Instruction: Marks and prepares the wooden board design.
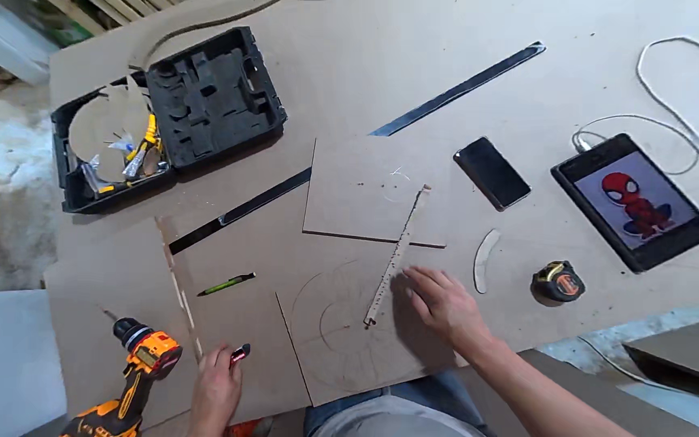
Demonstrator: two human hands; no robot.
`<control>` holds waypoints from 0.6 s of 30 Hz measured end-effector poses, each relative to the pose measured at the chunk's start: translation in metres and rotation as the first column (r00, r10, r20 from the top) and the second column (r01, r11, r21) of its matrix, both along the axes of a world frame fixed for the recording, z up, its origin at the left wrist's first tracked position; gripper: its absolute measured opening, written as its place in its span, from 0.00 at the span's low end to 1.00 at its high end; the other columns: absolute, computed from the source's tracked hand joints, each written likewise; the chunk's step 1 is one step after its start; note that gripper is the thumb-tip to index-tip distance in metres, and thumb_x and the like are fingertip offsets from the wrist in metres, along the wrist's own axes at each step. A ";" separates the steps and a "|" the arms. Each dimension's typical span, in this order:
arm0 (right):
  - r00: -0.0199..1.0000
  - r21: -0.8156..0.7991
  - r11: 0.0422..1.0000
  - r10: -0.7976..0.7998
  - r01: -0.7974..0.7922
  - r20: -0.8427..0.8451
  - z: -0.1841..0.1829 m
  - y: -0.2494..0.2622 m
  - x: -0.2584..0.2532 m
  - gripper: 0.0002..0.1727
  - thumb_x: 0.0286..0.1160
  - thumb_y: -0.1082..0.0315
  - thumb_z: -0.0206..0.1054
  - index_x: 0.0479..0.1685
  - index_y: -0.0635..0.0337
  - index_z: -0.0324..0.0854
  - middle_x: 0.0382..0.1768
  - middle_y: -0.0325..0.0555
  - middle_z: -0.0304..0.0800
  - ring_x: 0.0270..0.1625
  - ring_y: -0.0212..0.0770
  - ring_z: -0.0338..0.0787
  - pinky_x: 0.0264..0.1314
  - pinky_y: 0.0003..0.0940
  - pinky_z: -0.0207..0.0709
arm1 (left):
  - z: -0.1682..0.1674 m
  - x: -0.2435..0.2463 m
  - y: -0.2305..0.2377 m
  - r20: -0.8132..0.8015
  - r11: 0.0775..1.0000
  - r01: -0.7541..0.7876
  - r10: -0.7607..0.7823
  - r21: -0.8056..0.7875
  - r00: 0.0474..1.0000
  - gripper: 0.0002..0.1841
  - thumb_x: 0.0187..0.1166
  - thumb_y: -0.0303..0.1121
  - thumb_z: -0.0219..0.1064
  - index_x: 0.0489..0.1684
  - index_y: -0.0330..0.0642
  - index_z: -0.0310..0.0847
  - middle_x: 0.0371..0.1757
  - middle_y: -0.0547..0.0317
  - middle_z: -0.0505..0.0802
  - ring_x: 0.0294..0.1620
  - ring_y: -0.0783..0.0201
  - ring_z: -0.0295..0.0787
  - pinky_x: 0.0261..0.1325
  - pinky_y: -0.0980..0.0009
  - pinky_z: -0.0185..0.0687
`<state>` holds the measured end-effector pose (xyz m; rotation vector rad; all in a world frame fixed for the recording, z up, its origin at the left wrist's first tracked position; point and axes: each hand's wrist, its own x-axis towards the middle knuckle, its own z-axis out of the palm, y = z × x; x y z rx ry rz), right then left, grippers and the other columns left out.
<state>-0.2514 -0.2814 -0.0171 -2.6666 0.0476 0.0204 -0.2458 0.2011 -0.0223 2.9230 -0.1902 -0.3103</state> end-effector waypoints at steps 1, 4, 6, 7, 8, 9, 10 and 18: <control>0.999 -0.019 0.999 0.028 -0.027 0.043 -0.011 -0.001 0.016 0.26 0.85 0.49 0.56 0.78 0.45 0.81 0.78 0.41 0.82 0.80 0.49 0.80 0.78 0.55 0.75 | 0.010 0.007 -0.012 -0.059 0.998 -0.059 0.059 0.007 0.997 0.14 0.77 0.31 0.68 0.55 0.34 0.86 0.56 0.42 0.92 0.60 0.42 0.90 0.64 0.45 0.86; 0.989 -0.042 0.993 0.116 -0.112 0.094 -0.048 0.001 0.039 0.33 0.87 0.42 0.49 0.87 0.43 0.71 0.90 0.37 0.65 0.94 0.46 0.59 0.93 0.56 0.55 | 0.040 0.033 -0.068 -0.266 0.982 -0.188 0.173 -0.034 0.948 0.18 0.87 0.37 0.61 0.68 0.37 0.80 0.46 0.42 0.94 0.46 0.45 0.94 0.53 0.42 0.89; 0.983 -0.018 0.990 0.139 -0.138 0.122 -0.063 0.003 0.041 0.35 0.87 0.42 0.46 0.90 0.43 0.68 0.93 0.35 0.60 0.96 0.45 0.51 0.97 0.57 0.45 | 0.040 0.054 -0.113 -0.232 0.983 -0.105 0.068 -0.154 0.970 0.21 0.88 0.38 0.61 0.77 0.43 0.77 0.52 0.46 0.96 0.50 0.48 0.96 0.57 0.43 0.90; 0.982 -0.001 0.991 0.133 -0.134 0.138 -0.068 0.003 0.042 0.35 0.86 0.42 0.46 0.90 0.43 0.68 0.93 0.34 0.61 0.97 0.44 0.51 0.97 0.56 0.45 | 0.037 0.065 -0.136 -0.179 0.981 -0.026 -0.010 -0.193 0.984 0.22 0.89 0.37 0.60 0.81 0.47 0.76 0.58 0.49 0.95 0.55 0.51 0.95 0.61 0.45 0.89; 0.982 0.013 0.991 0.128 -0.131 0.139 -0.069 0.002 0.040 0.34 0.86 0.42 0.46 0.90 0.42 0.68 0.92 0.34 0.61 0.96 0.44 0.52 0.97 0.56 0.45 | 0.031 0.074 -0.158 -0.116 0.976 0.057 -0.083 -0.210 0.990 0.21 0.89 0.36 0.59 0.80 0.50 0.79 0.60 0.53 0.95 0.59 0.54 0.94 0.64 0.48 0.88; 0.983 0.026 0.991 0.125 -0.129 0.132 -0.069 0.003 0.038 0.34 0.86 0.43 0.46 0.89 0.42 0.68 0.92 0.34 0.61 0.96 0.44 0.52 0.97 0.56 0.45 | 0.025 0.082 -0.178 -0.065 0.970 0.132 -0.148 -0.203 0.987 0.20 0.89 0.36 0.59 0.77 0.51 0.81 0.59 0.54 0.94 0.61 0.55 0.92 0.65 0.50 0.88; 0.984 0.035 0.992 0.120 -0.125 0.129 -0.069 0.003 0.037 0.34 0.86 0.43 0.46 0.89 0.42 0.68 0.93 0.33 0.61 0.96 0.43 0.51 0.97 0.56 0.45 | 0.018 0.091 -0.195 -0.019 0.963 0.193 -0.200 -0.190 0.980 0.18 0.90 0.38 0.59 0.73 0.51 0.85 0.56 0.55 0.95 0.60 0.55 0.92 0.64 0.52 0.88; 0.986 0.056 0.992 0.103 -0.111 0.131 -0.074 0.001 0.037 0.33 0.87 0.43 0.47 0.88 0.41 0.70 0.93 0.32 0.61 0.97 0.43 0.51 0.97 0.55 0.45 | -0.002 0.113 -0.228 0.108 0.901 0.433 -0.431 0.006 0.896 0.15 0.89 0.39 0.59 0.53 0.42 0.91 0.42 0.54 0.94 0.48 0.53 0.91 0.54 0.56 0.88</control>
